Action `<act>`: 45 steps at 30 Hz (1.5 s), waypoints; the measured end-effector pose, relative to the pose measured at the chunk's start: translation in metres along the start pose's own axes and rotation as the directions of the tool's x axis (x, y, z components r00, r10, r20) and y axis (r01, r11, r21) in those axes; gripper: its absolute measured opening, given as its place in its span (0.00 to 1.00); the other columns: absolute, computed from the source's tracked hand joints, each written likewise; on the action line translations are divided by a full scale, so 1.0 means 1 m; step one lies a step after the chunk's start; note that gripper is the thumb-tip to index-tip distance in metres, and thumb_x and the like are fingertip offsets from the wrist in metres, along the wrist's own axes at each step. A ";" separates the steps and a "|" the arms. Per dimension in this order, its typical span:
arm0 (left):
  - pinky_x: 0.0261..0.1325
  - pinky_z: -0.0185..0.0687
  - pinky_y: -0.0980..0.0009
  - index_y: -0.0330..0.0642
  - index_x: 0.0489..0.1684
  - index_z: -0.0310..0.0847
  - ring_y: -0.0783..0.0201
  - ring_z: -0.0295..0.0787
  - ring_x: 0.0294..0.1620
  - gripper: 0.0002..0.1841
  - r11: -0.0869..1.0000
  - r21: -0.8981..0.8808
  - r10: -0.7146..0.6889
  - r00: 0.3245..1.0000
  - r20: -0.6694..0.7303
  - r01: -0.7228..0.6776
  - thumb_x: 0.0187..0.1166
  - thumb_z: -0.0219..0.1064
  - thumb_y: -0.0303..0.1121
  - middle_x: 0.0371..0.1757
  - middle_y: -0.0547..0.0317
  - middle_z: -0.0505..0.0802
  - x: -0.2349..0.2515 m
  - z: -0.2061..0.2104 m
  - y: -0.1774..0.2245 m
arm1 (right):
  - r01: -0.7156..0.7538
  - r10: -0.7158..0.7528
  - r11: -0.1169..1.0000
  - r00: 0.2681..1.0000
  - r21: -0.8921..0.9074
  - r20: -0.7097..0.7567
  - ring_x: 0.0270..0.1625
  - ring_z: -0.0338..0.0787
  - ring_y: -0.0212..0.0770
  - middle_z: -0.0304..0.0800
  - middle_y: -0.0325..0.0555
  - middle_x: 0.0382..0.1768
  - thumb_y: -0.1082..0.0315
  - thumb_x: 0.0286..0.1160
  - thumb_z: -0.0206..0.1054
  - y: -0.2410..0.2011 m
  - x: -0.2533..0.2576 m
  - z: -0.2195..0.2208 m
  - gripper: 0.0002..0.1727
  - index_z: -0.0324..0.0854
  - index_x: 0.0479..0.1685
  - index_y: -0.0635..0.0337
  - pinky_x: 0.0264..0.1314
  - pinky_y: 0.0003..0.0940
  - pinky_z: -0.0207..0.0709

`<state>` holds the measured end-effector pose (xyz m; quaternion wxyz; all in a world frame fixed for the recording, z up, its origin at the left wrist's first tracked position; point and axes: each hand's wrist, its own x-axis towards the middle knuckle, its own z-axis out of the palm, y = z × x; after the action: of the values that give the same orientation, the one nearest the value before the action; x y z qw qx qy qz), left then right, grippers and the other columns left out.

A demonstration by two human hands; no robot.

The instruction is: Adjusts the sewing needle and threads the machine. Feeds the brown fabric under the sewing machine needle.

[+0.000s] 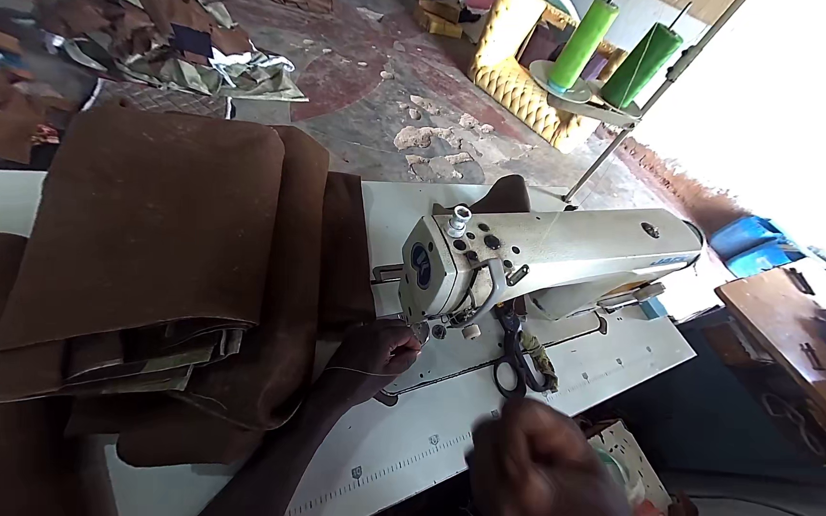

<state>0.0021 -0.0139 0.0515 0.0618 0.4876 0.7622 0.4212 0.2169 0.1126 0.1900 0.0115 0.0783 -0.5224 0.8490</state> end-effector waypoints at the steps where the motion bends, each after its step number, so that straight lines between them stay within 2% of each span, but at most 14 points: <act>1: 0.43 0.83 0.73 0.55 0.34 0.91 0.77 0.85 0.37 0.07 1.000 -0.002 -0.004 1.000 -0.001 0.004 0.79 0.69 0.41 0.33 0.74 0.88 0.000 0.001 -0.001 | -0.039 0.027 0.994 0.993 -0.102 -0.117 0.26 0.81 0.28 0.84 0.39 0.28 0.64 0.81 0.69 0.016 0.007 -0.019 0.06 0.83 0.39 0.57 0.27 0.24 0.77; 4: 0.43 0.83 0.73 0.54 0.35 0.91 0.76 0.84 0.37 0.06 1.000 -0.024 -0.006 1.000 0.006 0.006 0.79 0.71 0.40 0.34 0.73 0.88 -0.001 -0.003 0.002 | -0.285 0.112 0.897 0.887 -0.339 -0.449 0.25 0.84 0.34 0.88 0.47 0.29 0.66 0.84 0.65 0.054 0.028 -0.059 0.11 0.89 0.44 0.66 0.27 0.28 0.81; 8: 0.45 0.85 0.75 0.54 0.37 0.91 0.78 0.85 0.39 0.05 1.000 -0.023 0.004 1.000 0.012 -0.004 0.80 0.71 0.39 0.36 0.74 0.89 -0.001 -0.004 0.002 | -0.415 0.170 0.846 0.806 -0.336 -0.567 0.24 0.87 0.39 0.91 0.51 0.34 0.65 0.89 0.60 0.076 0.050 -0.077 0.14 0.88 0.57 0.64 0.27 0.31 0.84; 17: 0.45 0.85 0.76 0.51 0.35 0.90 0.76 0.85 0.39 0.03 0.999 -0.031 0.018 1.000 -0.011 -0.018 0.77 0.72 0.35 0.36 0.71 0.89 -0.001 -0.004 0.003 | -0.475 0.195 0.835 0.726 -0.277 -0.659 0.16 0.81 0.36 0.88 0.51 0.24 0.69 0.80 0.71 0.084 0.074 -0.072 0.07 0.89 0.40 0.66 0.19 0.27 0.78; 22: 0.51 0.85 0.74 0.53 0.38 0.91 0.76 0.86 0.45 0.05 0.999 -0.040 0.005 1.000 -0.019 -0.005 0.81 0.69 0.37 0.40 0.72 0.90 -0.002 -0.003 0.002 | -0.478 0.181 0.829 0.720 -0.290 -0.670 0.15 0.79 0.36 0.86 0.50 0.23 0.68 0.82 0.69 0.085 0.077 -0.072 0.08 0.88 0.42 0.64 0.17 0.27 0.77; 25: 0.47 0.85 0.74 0.52 0.40 0.90 0.76 0.86 0.42 0.07 0.999 -0.044 -0.028 0.999 -0.025 0.027 0.83 0.67 0.40 0.40 0.70 0.90 -0.002 -0.003 0.003 | -0.481 0.180 0.829 0.713 -0.286 -0.678 0.16 0.80 0.36 0.86 0.51 0.24 0.68 0.83 0.68 0.085 0.080 -0.072 0.08 0.88 0.44 0.65 0.17 0.27 0.77; 27: 0.48 0.84 0.71 0.48 0.41 0.90 0.71 0.86 0.41 0.08 0.993 -0.055 -0.103 0.994 0.035 0.105 0.84 0.66 0.37 0.39 0.66 0.89 0.001 -0.018 0.025 | -0.485 0.179 0.827 0.707 -0.284 -0.685 0.16 0.80 0.36 0.86 0.51 0.25 0.68 0.83 0.68 0.085 0.082 -0.071 0.08 0.87 0.44 0.65 0.17 0.27 0.76; 28: 0.52 0.81 0.65 0.39 0.43 0.91 0.63 0.85 0.43 0.07 0.980 -0.099 -0.166 0.981 0.096 0.175 0.84 0.67 0.31 0.41 0.57 0.91 0.007 -0.034 0.049 | -0.484 0.175 0.826 0.707 -0.288 -0.685 0.15 0.80 0.35 0.86 0.50 0.24 0.68 0.83 0.68 0.085 0.083 -0.070 0.07 0.86 0.43 0.65 0.17 0.26 0.76; 29: 0.51 0.79 0.64 0.36 0.42 0.90 0.60 0.85 0.42 0.06 0.970 -0.104 -0.205 0.970 0.130 0.219 0.82 0.68 0.28 0.41 0.53 0.91 0.011 -0.044 0.063 | -0.483 0.173 0.826 0.708 -0.291 -0.685 0.15 0.79 0.35 0.86 0.50 0.24 0.68 0.83 0.68 0.085 0.084 -0.070 0.07 0.86 0.42 0.64 0.17 0.26 0.76; 31: 0.52 0.80 0.62 0.32 0.41 0.90 0.58 0.85 0.41 0.06 0.961 -0.113 -0.238 0.963 0.131 0.253 0.80 0.69 0.26 0.40 0.50 0.92 0.014 -0.052 0.075 | -0.481 0.169 0.824 0.715 -0.301 -0.679 0.15 0.78 0.35 0.85 0.50 0.24 0.69 0.83 0.67 0.085 0.085 -0.070 0.07 0.87 0.42 0.64 0.16 0.26 0.76; 37: 0.51 0.82 0.64 0.39 0.39 0.91 0.63 0.86 0.42 0.05 0.969 -0.106 -0.225 0.974 0.019 0.225 0.80 0.70 0.31 0.40 0.58 0.91 0.006 -0.040 0.051 | -0.463 0.138 0.819 0.733 -0.339 -0.667 0.17 0.80 0.36 0.85 0.49 0.24 0.67 0.82 0.68 0.088 0.091 -0.070 0.07 0.87 0.43 0.63 0.19 0.27 0.78; 40: 0.49 0.81 0.63 0.38 0.39 0.90 0.61 0.85 0.40 0.05 0.971 -0.123 -0.205 0.979 -0.008 0.203 0.80 0.70 0.29 0.39 0.56 0.90 0.005 -0.035 0.042 | -0.471 0.134 0.812 0.725 -0.345 -0.676 0.16 0.80 0.36 0.85 0.48 0.23 0.68 0.82 0.68 0.089 0.095 -0.071 0.08 0.89 0.41 0.63 0.18 0.27 0.78; 43: 0.42 0.84 0.72 0.50 0.36 0.90 0.72 0.84 0.37 0.05 0.987 -0.035 -0.159 0.982 -0.101 0.156 0.78 0.68 0.36 0.36 0.69 0.88 -0.001 -0.009 0.011 | -0.490 0.135 0.806 0.698 -0.332 -0.703 0.16 0.80 0.37 0.85 0.50 0.23 0.67 0.82 0.69 0.090 0.097 -0.070 0.09 0.89 0.39 0.64 0.18 0.27 0.78; 45: 0.42 0.84 0.71 0.52 0.35 0.90 0.73 0.85 0.38 0.05 0.985 -0.032 -0.175 0.979 -0.105 0.172 0.78 0.69 0.38 0.36 0.69 0.88 0.000 -0.006 0.008 | -0.483 0.120 0.811 0.690 -0.331 -0.714 0.16 0.81 0.37 0.85 0.51 0.23 0.68 0.81 0.70 0.091 0.096 -0.071 0.08 0.89 0.39 0.65 0.18 0.27 0.78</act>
<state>0.0046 -0.0159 0.0604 0.0629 0.3952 0.7991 0.4486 0.1041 0.1279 0.0920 0.0707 -0.3242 -0.6878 0.6456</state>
